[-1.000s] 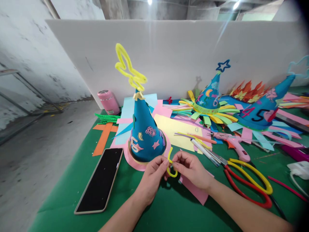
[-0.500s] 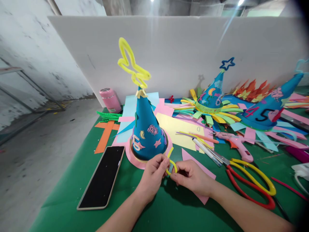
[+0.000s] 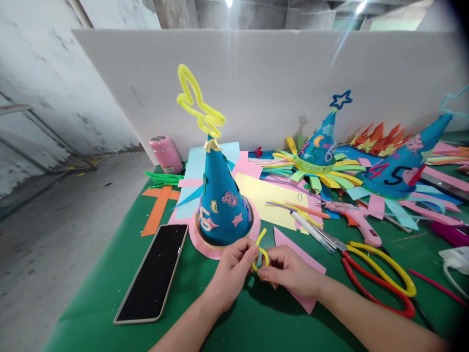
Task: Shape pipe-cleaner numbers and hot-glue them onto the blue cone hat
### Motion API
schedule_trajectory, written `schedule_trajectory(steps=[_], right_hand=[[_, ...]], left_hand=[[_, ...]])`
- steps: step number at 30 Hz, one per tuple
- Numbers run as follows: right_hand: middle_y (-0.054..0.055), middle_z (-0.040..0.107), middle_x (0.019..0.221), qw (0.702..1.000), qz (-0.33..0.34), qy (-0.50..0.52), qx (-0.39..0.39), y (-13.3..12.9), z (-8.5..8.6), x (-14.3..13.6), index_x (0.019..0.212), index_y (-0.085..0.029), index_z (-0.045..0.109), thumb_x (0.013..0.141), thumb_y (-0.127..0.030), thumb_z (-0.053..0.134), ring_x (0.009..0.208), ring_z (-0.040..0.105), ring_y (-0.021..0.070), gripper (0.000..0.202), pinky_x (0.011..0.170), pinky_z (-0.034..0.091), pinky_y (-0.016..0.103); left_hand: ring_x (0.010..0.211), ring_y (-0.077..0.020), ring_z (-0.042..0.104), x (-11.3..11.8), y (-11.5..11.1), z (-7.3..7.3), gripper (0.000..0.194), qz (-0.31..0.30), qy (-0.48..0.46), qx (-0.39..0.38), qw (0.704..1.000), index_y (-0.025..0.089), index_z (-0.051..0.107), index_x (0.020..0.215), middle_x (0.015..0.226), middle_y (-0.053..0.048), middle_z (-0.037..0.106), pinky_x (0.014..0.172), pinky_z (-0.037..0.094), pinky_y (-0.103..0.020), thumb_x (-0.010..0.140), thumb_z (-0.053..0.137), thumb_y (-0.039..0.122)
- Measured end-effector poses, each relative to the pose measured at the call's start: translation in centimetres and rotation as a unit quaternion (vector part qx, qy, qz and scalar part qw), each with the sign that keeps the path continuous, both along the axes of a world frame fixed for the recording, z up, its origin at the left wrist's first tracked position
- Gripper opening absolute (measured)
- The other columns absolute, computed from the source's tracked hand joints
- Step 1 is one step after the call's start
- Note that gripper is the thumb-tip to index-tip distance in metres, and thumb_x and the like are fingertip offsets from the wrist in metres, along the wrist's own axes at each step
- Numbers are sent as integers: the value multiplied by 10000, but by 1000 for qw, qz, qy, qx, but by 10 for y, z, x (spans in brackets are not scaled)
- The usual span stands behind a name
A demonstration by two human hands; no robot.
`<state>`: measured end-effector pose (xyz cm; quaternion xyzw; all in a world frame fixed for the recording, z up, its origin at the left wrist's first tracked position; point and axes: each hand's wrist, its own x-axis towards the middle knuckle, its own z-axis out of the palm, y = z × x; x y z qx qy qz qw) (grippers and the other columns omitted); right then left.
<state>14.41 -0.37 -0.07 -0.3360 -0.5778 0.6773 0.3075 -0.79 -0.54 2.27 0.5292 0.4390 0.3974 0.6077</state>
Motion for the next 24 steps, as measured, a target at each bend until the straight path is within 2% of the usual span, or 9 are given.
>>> schedule_trajectory(steps=[7,12,17,21,24], right_hand=[[-43,437,499,1000,-1,-14,3,-1,4,0,590,-129,502,740,-328,573,419,341,42,259,403,229,180],[-59,388,482,999,-6,-33,22,-2,9,0,559,-155,419,744,-281,559,436,302,46,263,413,200,192],[-62,364,500,999,6,-41,28,-2,11,0,565,-163,405,756,-259,534,455,289,50,250,429,204,198],[-65,336,513,998,3,-44,37,-2,10,1,557,-171,377,755,-274,533,471,285,54,273,439,211,200],[-60,352,527,997,-4,-57,47,-1,11,1,573,-160,418,747,-318,554,483,301,57,271,444,237,196]], left_hand=[[502,-63,314,0,0,0,287,-9,11,5,1000,145,472,605,564,38,408,462,253,-193,797,499,357],[509,-62,317,-1,2,-3,280,-20,-15,-19,1000,150,455,613,564,42,409,471,256,-190,795,504,356],[517,-59,310,-3,3,-4,282,-34,-24,-19,999,144,469,623,568,41,412,482,248,-192,798,504,362],[527,-60,338,-4,3,-5,274,-44,-52,-51,996,143,480,626,575,32,441,499,260,-194,783,529,362],[515,-59,358,-3,4,-5,265,-26,-107,-91,990,146,473,611,562,31,457,502,269,-194,772,547,343]])
